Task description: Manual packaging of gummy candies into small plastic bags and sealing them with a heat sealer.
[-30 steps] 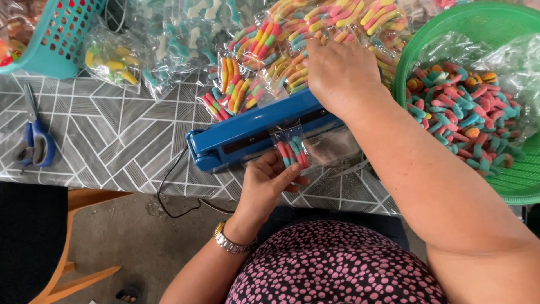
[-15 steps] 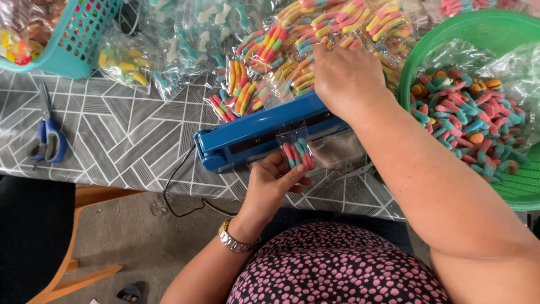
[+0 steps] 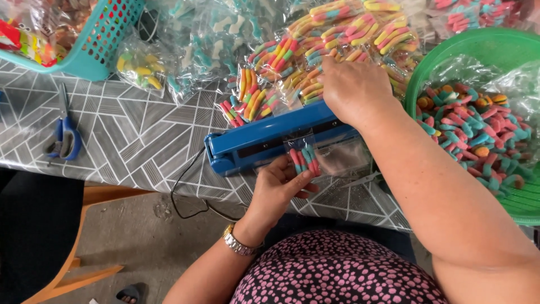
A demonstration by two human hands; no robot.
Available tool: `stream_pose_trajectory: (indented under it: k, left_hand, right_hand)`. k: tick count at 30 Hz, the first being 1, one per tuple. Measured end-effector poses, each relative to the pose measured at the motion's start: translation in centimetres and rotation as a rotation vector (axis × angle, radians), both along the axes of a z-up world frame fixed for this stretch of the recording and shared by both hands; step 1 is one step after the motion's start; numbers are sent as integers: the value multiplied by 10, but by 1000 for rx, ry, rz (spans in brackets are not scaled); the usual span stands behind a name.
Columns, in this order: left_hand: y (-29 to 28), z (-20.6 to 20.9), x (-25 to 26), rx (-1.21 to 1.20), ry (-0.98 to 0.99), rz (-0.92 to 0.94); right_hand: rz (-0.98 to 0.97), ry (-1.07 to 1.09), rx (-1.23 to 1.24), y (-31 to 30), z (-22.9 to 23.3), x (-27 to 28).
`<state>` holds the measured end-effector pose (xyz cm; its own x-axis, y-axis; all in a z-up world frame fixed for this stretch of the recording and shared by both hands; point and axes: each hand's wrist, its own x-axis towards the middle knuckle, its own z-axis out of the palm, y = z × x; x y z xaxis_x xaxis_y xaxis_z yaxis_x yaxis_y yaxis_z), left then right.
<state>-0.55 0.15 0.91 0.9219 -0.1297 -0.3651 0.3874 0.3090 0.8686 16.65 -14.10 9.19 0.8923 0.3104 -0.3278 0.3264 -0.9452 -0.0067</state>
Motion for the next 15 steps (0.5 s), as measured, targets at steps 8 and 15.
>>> stream_pose_trajectory:
  k: [8,15]
  left_hand:
    - [1,2,-1,17,-23,-3]
    - [1,0,-1,52,-38,-6]
  right_hand:
    - [36,-131,40,-7,-20,5]
    - [106,-331,247,-20,-33,10]
